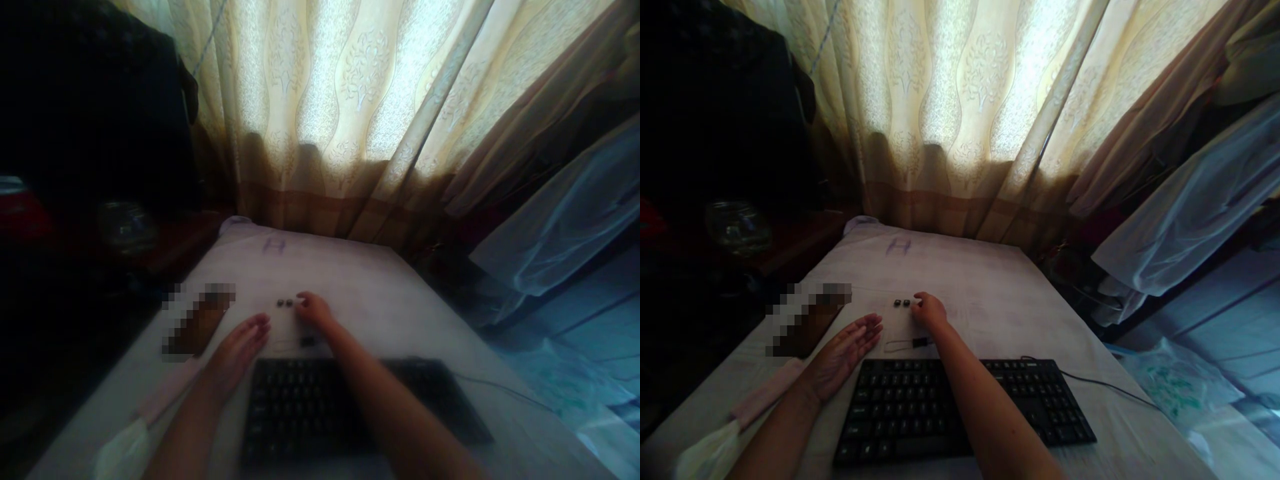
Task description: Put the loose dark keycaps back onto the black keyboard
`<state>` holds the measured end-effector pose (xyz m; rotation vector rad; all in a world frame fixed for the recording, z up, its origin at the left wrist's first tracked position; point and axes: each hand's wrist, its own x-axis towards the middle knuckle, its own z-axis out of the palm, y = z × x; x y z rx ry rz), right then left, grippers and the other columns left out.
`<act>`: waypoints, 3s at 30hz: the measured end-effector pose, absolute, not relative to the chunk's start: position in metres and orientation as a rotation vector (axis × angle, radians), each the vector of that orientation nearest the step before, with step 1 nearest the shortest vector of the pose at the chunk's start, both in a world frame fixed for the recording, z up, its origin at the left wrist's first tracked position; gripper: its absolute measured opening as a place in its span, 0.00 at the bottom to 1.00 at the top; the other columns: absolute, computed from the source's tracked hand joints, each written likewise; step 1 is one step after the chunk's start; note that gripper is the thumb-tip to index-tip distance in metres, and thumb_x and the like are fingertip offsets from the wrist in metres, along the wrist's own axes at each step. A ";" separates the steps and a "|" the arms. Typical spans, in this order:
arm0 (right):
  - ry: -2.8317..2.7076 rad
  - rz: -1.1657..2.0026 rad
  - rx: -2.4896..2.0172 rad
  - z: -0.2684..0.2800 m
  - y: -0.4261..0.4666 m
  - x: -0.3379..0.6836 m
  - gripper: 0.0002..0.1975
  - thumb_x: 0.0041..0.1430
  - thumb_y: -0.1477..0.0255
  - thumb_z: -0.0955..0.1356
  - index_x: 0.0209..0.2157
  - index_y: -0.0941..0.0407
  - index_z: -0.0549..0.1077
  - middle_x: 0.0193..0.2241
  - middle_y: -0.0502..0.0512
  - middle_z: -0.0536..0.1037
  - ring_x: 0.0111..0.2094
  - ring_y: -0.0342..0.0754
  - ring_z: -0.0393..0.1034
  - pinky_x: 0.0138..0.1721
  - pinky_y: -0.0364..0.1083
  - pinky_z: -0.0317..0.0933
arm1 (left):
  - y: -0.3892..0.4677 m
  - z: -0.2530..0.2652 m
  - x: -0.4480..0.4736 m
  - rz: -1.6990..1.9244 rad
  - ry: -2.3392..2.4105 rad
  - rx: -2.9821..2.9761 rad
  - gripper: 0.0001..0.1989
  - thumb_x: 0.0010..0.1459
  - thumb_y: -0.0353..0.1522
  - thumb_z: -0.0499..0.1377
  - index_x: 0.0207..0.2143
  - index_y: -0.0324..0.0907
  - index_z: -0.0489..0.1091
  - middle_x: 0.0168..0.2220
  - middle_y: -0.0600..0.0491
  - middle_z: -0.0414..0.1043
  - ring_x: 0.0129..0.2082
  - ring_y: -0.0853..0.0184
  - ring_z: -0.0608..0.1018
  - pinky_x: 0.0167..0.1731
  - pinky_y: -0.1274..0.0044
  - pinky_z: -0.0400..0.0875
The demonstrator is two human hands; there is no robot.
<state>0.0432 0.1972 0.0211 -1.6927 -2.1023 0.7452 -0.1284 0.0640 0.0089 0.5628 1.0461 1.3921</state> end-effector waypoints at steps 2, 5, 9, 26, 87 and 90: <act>-2.125 0.710 -1.696 0.020 0.199 0.040 0.19 0.56 0.72 0.68 0.51 0.52 0.74 0.41 0.56 0.81 0.44 0.51 0.74 0.45 0.47 0.64 | 0.064 0.009 -0.128 1.393 1.040 0.544 0.12 0.55 0.30 0.61 0.43 0.41 0.74 0.50 0.47 0.75 0.51 0.63 0.76 0.57 0.70 0.68; -2.155 0.667 -1.700 0.019 0.200 0.035 0.17 0.56 0.70 0.69 0.49 0.50 0.76 0.41 0.55 0.81 0.45 0.51 0.74 0.45 0.47 0.64 | 0.065 0.008 -0.128 1.388 1.035 0.526 0.12 0.56 0.29 0.61 0.44 0.41 0.74 0.50 0.47 0.75 0.50 0.64 0.77 0.56 0.71 0.68; -2.181 0.630 -1.697 0.019 0.199 0.032 0.12 0.58 0.69 0.68 0.43 0.52 0.79 0.43 0.58 0.81 0.46 0.54 0.73 0.46 0.48 0.63 | 0.066 0.008 -0.128 1.382 1.032 0.531 0.12 0.57 0.28 0.59 0.44 0.41 0.73 0.50 0.47 0.75 0.50 0.65 0.77 0.56 0.70 0.68; -2.248 0.785 -1.227 0.037 0.097 0.065 0.07 0.55 0.71 0.70 0.36 0.53 0.81 0.33 0.52 0.80 0.34 0.45 0.73 0.39 0.43 0.64 | 0.067 0.002 -0.119 1.174 1.298 1.028 0.22 0.47 0.43 0.65 0.42 0.41 0.72 0.41 0.49 0.76 0.44 0.60 0.77 0.48 0.67 0.69; -2.644 0.449 -1.092 0.041 0.083 0.069 0.09 0.61 0.70 0.67 0.36 0.52 0.82 0.39 0.55 0.81 0.39 0.49 0.74 0.43 0.45 0.62 | 0.063 0.021 -0.125 0.672 1.424 1.521 0.13 0.43 0.38 0.61 0.33 0.43 0.73 0.35 0.52 0.78 0.41 0.60 0.78 0.45 0.69 0.70; -2.457 0.738 -1.232 0.038 0.086 0.068 0.07 0.57 0.72 0.70 0.37 0.51 0.82 0.37 0.53 0.82 0.39 0.47 0.75 0.42 0.44 0.64 | 0.063 0.022 -0.124 0.666 1.430 1.520 0.13 0.43 0.38 0.61 0.32 0.43 0.73 0.35 0.53 0.78 0.40 0.60 0.78 0.44 0.70 0.70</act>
